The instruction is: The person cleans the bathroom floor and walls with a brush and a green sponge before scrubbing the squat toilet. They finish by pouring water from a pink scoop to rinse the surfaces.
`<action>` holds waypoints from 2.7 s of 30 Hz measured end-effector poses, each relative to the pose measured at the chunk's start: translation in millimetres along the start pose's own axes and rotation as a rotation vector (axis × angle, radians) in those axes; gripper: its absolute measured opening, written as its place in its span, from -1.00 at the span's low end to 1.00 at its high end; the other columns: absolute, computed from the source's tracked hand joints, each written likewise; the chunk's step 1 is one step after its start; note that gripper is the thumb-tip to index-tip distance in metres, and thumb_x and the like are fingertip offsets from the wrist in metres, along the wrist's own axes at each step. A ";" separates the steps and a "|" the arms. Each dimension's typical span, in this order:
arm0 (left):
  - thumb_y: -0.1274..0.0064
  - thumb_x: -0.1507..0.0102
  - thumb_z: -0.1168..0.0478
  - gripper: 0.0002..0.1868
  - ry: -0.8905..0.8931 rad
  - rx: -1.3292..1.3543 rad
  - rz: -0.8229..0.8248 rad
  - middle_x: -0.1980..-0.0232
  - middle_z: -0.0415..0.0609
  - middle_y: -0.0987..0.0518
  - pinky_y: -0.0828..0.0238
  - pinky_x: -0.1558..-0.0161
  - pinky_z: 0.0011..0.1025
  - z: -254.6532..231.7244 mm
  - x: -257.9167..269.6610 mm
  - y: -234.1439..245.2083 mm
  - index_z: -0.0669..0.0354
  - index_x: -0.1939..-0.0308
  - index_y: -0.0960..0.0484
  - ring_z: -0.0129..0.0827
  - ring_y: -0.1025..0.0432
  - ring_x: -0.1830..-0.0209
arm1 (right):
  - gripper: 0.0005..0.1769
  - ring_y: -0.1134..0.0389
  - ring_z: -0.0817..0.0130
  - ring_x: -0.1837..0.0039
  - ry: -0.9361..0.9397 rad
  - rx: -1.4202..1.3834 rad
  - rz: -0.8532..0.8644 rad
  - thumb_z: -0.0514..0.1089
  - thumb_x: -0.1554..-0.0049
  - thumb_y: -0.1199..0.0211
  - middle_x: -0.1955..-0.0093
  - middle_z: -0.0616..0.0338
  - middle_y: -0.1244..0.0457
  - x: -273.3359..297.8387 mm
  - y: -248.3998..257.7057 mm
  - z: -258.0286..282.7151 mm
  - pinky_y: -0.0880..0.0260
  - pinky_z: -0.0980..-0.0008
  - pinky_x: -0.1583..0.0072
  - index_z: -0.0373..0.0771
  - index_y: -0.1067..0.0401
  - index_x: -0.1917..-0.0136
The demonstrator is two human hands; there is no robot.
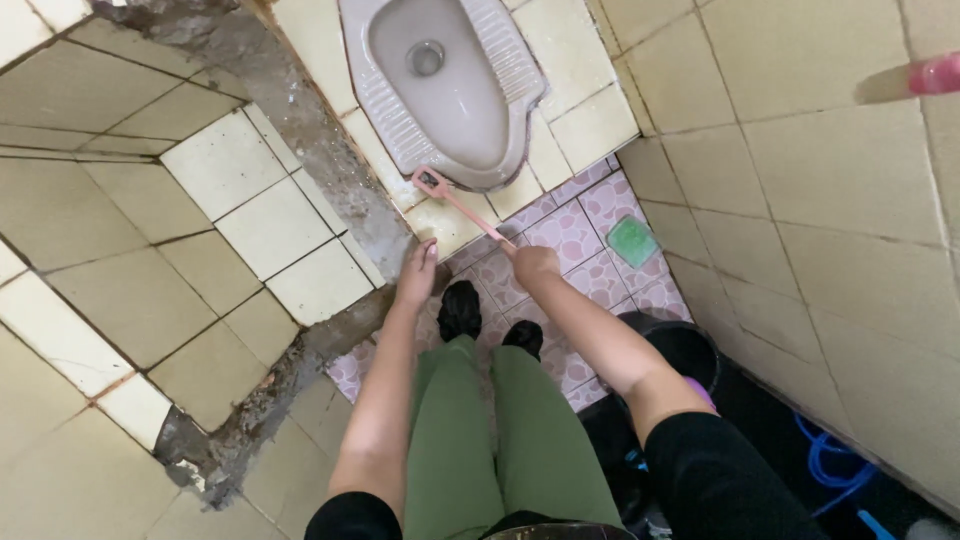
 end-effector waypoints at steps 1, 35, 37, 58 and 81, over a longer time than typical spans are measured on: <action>0.22 -0.46 -0.05 -0.52 -0.035 0.001 0.004 -0.26 0.20 -0.53 -0.27 -0.32 -0.26 -2.6 -3.1 -2.5 0.14 -0.29 -0.53 -0.02 -0.41 -0.29 | -0.08 -0.50 0.18 -0.08 -0.025 -0.045 0.000 -0.25 -0.25 -0.01 -0.11 0.16 -0.41 5.0 -3.9 -9.4 -0.51 0.20 -0.04 0.44 0.21 -0.69; 0.15 -0.42 -0.03 -0.51 -0.448 -0.353 0.701 -0.29 0.26 -0.50 -0.28 -0.31 -0.20 -86.0 -17.6 -292.4 0.25 -0.26 -0.55 0.08 -0.40 -0.30 | -0.49 -0.44 0.09 -0.22 -0.787 -0.801 -0.192 -0.14 -0.29 0.13 -0.24 0.07 -0.37 45.7 -298.3 -261.3 -0.46 0.12 -0.15 0.19 -0.41 -0.40; 0.16 -0.42 -0.02 -0.50 -0.407 -0.365 0.707 -0.29 0.25 -0.51 -0.29 -0.30 -0.21 -80.1 -14.4 -288.2 0.25 -0.27 -0.54 0.08 -0.40 -0.29 | -0.44 -0.44 0.07 -0.23 -0.752 -0.842 -0.149 -0.18 -0.30 0.13 -0.22 0.02 -0.39 49.7 -293.5 -258.1 -0.45 0.11 -0.18 0.21 -0.37 -0.48; 0.10 -0.42 0.14 -0.64 -0.294 -0.173 0.303 -0.18 0.18 -0.56 -0.35 -0.25 -0.25 -109.0 13.4 -172.6 0.23 -0.22 -0.56 -0.02 -0.48 -0.21 | -0.57 -0.46 0.02 0.00 -0.412 -0.897 -0.385 0.09 -0.23 -0.07 -0.03 0.07 -0.43 166.2 -167.5 -164.5 -0.47 0.04 -0.03 0.40 -0.45 -0.35; 0.13 -0.45 0.03 -0.59 -0.155 0.008 -0.213 -0.18 0.21 -0.54 -0.36 -0.21 -0.20 1.8 94.7 -71.3 0.23 -0.21 -0.54 0.07 -0.46 -0.19 | -0.25 -0.46 0.10 -0.18 -0.022 -0.162 -0.159 -0.26 -0.27 0.13 -0.15 0.00 -0.41 87.8 -59.7 -68.6 -0.45 0.10 -0.16 0.21 -0.01 -0.68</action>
Point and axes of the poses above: each hand's wrist, its own x-axis away from the middle knuckle, its own y-axis out of the back of the hand, z = x × y, the point moved 1 cm from there along -x, towards the middle knuckle
